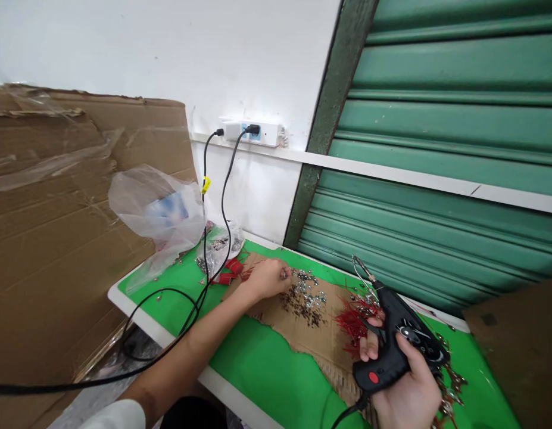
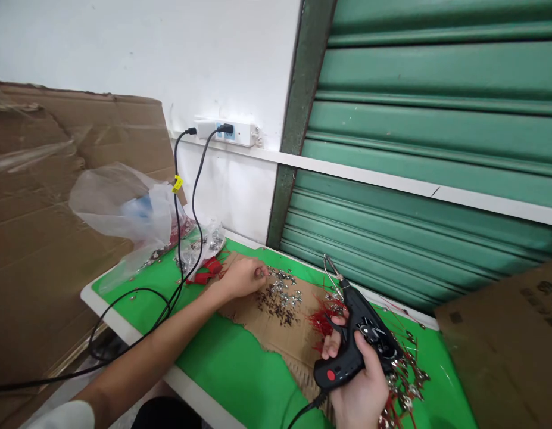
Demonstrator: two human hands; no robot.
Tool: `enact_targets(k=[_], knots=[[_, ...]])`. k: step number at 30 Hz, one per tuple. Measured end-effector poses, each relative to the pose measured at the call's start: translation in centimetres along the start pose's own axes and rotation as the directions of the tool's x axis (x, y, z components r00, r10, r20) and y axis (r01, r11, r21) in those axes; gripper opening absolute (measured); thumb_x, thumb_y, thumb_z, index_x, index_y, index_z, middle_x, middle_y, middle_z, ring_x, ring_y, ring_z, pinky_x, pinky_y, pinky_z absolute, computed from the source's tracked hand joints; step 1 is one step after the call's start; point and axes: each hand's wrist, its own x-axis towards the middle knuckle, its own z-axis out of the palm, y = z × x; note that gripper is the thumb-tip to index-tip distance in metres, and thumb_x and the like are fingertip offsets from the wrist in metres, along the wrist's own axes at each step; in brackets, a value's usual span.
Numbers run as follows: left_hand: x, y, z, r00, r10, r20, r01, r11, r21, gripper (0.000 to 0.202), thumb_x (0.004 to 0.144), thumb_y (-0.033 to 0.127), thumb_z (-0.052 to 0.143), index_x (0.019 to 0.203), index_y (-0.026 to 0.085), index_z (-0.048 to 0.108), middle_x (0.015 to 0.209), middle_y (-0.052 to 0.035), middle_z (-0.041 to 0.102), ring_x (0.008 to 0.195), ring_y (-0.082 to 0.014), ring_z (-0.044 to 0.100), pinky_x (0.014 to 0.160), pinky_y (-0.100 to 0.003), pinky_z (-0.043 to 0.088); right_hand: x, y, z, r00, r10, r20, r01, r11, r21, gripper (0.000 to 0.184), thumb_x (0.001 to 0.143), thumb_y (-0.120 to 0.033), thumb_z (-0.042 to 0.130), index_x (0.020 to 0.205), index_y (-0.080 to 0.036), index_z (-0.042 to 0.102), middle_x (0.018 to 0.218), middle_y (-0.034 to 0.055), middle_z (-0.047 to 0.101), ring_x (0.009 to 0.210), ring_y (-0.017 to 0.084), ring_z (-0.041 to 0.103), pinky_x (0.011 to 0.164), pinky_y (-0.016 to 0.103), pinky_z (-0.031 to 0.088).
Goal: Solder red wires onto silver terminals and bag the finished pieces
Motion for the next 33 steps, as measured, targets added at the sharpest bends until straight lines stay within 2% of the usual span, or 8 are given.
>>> enact_targets(k=[4,6,11,15,21,24,27,33], knots=[[-1.6,-1.3,-0.8,0.991,0.080,0.103,-0.081,0.997,0.004,0.017,0.078,0.021,0.055,0.074,0.018,0.071,0.070,-0.0019,0.070,0.064,-0.0129,0.059,0.060,-0.022,0.038,-0.1,0.0,0.4,0.999,0.037,-0.027,-0.037,0.999,-0.009,0.028,0.068,-0.032,0.072,0.093,-0.020,0.069,0.075,0.0036,0.065,0.048,0.012,0.044,0.044,0.026,0.043],[-2.3,-1.8,-0.7,0.992,0.067,0.110,-0.070,0.997,0.023,0.016,0.079,0.023,0.056,0.072,0.018,0.070,0.068,-0.0016,0.068,0.063,-0.0129,0.058,0.057,-0.023,0.035,-0.2,0.1,0.6,0.998,0.055,-0.038,-0.056,0.998,-0.017,0.029,0.067,-0.033,0.073,0.092,-0.019,0.070,0.074,0.0036,0.065,0.047,0.012,0.044,0.043,0.026,0.043],[-3.4,-1.9,-0.3,0.999,-0.016,0.028,0.015,0.999,0.044,0.019,0.082,0.034,0.059,0.093,0.023,0.071,0.084,-0.0023,0.072,0.079,-0.0168,0.063,0.064,-0.024,0.040,-0.2,0.3,0.6,0.996,0.073,-0.059,-0.074,0.997,-0.012,0.033,0.063,-0.033,0.076,0.092,-0.019,0.070,0.077,0.0035,0.065,0.048,0.012,0.045,0.043,0.026,0.043],[-3.7,-1.5,-0.1,0.998,-0.043,0.045,0.042,0.998,0.037,0.022,0.085,0.038,0.057,0.096,0.026,0.072,0.083,-0.0014,0.073,0.076,-0.0173,0.064,0.063,-0.024,0.040,-0.2,0.3,0.4,0.993,0.089,-0.072,-0.090,0.996,-0.012,0.034,0.063,-0.034,0.077,0.093,-0.018,0.071,0.076,0.0040,0.065,0.048,0.013,0.046,0.043,0.026,0.044],[-3.6,-1.8,0.2,0.998,-0.049,0.038,0.047,0.997,0.065,0.021,0.086,0.038,0.056,0.092,0.025,0.072,0.083,-0.0022,0.072,0.078,-0.0176,0.066,0.066,-0.024,0.045,-0.2,0.4,0.3,0.990,0.115,-0.087,-0.117,0.993,-0.024,0.037,0.064,-0.035,0.077,0.096,-0.018,0.071,0.070,0.0033,0.063,0.048,0.013,0.047,0.043,0.024,0.046],[-3.1,-2.2,0.0,0.997,-0.069,-0.036,0.072,0.994,0.087,0.021,0.086,0.035,0.056,0.098,0.026,0.070,0.094,-0.0025,0.073,0.087,-0.0177,0.067,0.071,-0.023,0.048,-0.1,0.7,0.4,0.988,0.130,-0.081,-0.134,0.990,-0.038,0.035,0.064,-0.035,0.077,0.094,-0.019,0.071,0.067,0.0031,0.062,0.048,0.013,0.047,0.042,0.025,0.046],[-2.2,-2.5,-0.2,0.979,-0.163,-0.123,0.181,0.972,0.152,0.022,0.088,0.035,0.052,0.100,0.027,0.069,0.103,-0.0028,0.072,0.094,-0.0193,0.067,0.074,-0.024,0.051,0.1,1.0,0.6,0.987,0.138,-0.081,-0.142,0.988,-0.055,0.037,0.063,-0.034,0.078,0.096,-0.020,0.070,0.072,0.0039,0.064,0.048,0.013,0.047,0.042,0.025,0.046],[-1.0,-2.4,-0.2,0.961,-0.272,-0.047,0.275,0.931,0.240,0.025,0.089,0.038,0.049,0.098,0.023,0.069,0.098,-0.0073,0.073,0.095,-0.0244,0.069,0.077,-0.031,0.055,0.0,1.4,0.8,0.977,0.193,-0.095,-0.199,0.978,-0.063,0.036,0.061,-0.035,0.079,0.093,-0.020,0.070,0.072,0.0026,0.064,0.048,0.012,0.046,0.042,0.024,0.045]])
